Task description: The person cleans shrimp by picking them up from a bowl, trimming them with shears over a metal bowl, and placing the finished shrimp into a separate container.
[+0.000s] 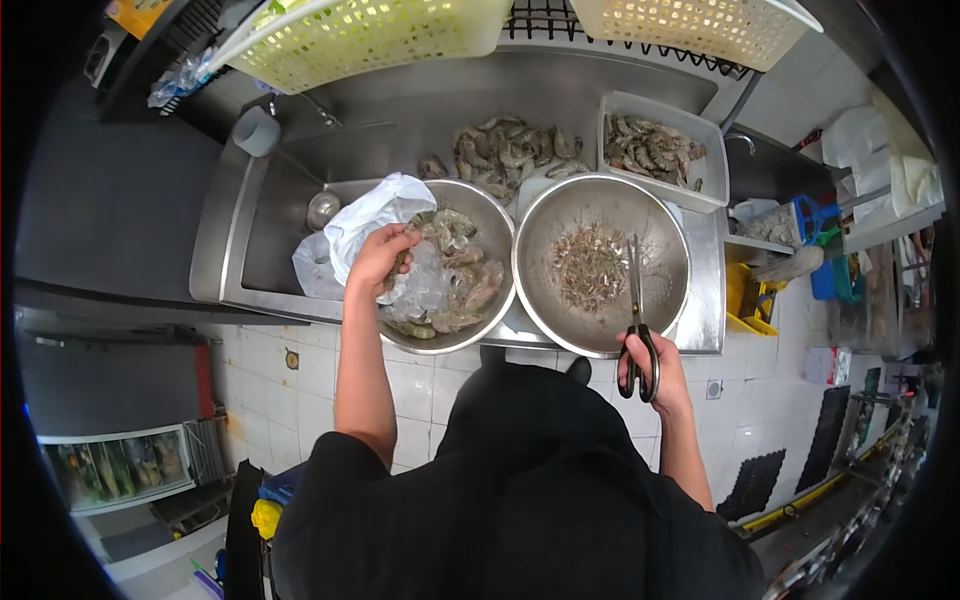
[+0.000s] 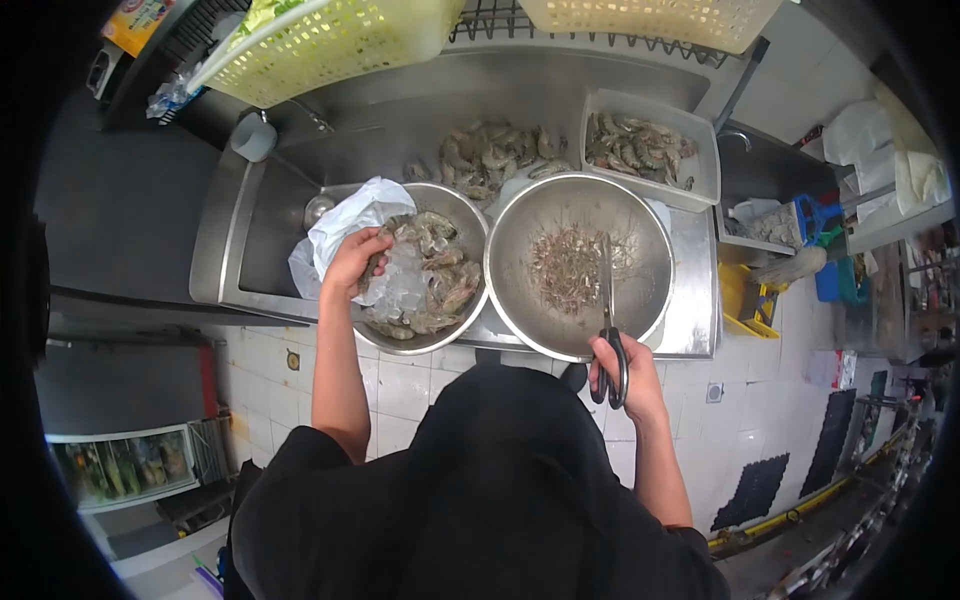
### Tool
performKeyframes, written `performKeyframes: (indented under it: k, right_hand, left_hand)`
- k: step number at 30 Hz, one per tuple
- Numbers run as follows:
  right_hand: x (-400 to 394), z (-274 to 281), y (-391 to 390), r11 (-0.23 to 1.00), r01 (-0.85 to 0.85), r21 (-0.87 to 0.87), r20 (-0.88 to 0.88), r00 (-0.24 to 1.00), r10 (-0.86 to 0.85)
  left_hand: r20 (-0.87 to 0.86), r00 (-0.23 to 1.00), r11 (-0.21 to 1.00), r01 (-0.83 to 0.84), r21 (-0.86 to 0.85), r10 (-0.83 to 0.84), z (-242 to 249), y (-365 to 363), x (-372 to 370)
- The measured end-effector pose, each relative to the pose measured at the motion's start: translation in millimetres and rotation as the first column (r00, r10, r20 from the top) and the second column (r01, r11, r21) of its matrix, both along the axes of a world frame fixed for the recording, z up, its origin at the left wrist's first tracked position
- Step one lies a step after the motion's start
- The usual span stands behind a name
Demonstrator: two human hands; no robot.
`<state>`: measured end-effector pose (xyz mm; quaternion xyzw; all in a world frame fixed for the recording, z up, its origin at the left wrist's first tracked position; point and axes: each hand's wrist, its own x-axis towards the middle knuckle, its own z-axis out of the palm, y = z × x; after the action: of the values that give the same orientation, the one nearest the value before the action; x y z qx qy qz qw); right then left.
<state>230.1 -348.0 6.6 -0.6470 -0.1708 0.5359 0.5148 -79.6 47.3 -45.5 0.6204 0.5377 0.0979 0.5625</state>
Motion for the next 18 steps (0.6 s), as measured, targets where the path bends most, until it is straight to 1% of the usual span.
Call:
performKeyframes:
  k: [1,2,3,4,6,7,8,10,11,12,14,15,16,18]
  right_hand:
    - [0,0,-3,0.998,0.024,0.066,-0.009,1.0,-0.023]
    - [1,0,-4,0.99,0.049,0.132,-0.021,0.999,-0.047]
    - [3,0,-5,0.988,0.051,0.149,-0.024,0.999,-0.048]
    - [4,1,-7,0.982,0.029,0.187,-0.059,0.998,-0.018]
    - [6,3,-14,0.966,0.002,0.257,-0.121,0.992,0.03]
    - [7,4,-17,0.968,-0.015,0.251,-0.121,0.991,0.047]
    - [7,6,-18,0.969,-0.032,0.244,-0.121,0.991,0.063]
    - [5,7,-20,0.962,-0.031,0.271,-0.155,0.985,0.075]
    - [5,7,-22,0.956,-0.038,0.29,-0.158,0.984,0.087]
    - [6,4,-23,0.948,-0.055,0.313,-0.156,0.982,0.108]
    - [5,-1,-24,0.924,-0.036,0.38,-0.203,0.972,0.121]
    - [4,1,-25,0.914,-0.044,0.403,-0.188,0.974,0.129]
    - [4,6,-26,0.91,-0.059,0.411,-0.201,0.967,0.154]
    - [3,2,-26,0.894,-0.096,0.437,-0.237,0.947,0.218]
  left_hand:
    - [0.349,0.928,0.978,-0.066,-0.196,0.132,9,-9,5]
    - [0.62,0.725,0.919,-0.047,-0.391,0.301,17,-19,12]
    - [0.683,0.647,0.916,-0.062,-0.396,0.339,27,-32,24]
    - [0.686,0.651,0.922,-0.059,-0.383,0.327,38,-43,39]
    - [0.708,0.61,0.933,-0.264,-0.243,0.357,54,-58,68]
    - [0.765,0.588,0.963,-0.209,-0.169,0.262,60,-59,77]
    - [0.767,0.592,0.968,-0.193,-0.163,0.247,66,-62,89]
    - [0.782,0.622,0.97,-0.209,0.122,0.035,98,-74,119]
    - [0.745,0.664,0.952,-0.184,0.246,-0.064,105,-75,128]
    - [0.744,0.664,0.954,-0.167,0.248,-0.077,113,-79,138]
    - [0.598,0.766,0.866,-0.115,0.487,-0.235,128,-86,162]
    - [0.591,0.776,0.876,-0.108,0.47,-0.221,131,-92,173]
    - [0.592,0.768,0.88,-0.081,0.469,-0.245,131,-98,184]
    - [0.554,0.811,0.927,-0.039,0.372,-0.188,128,-111,203]
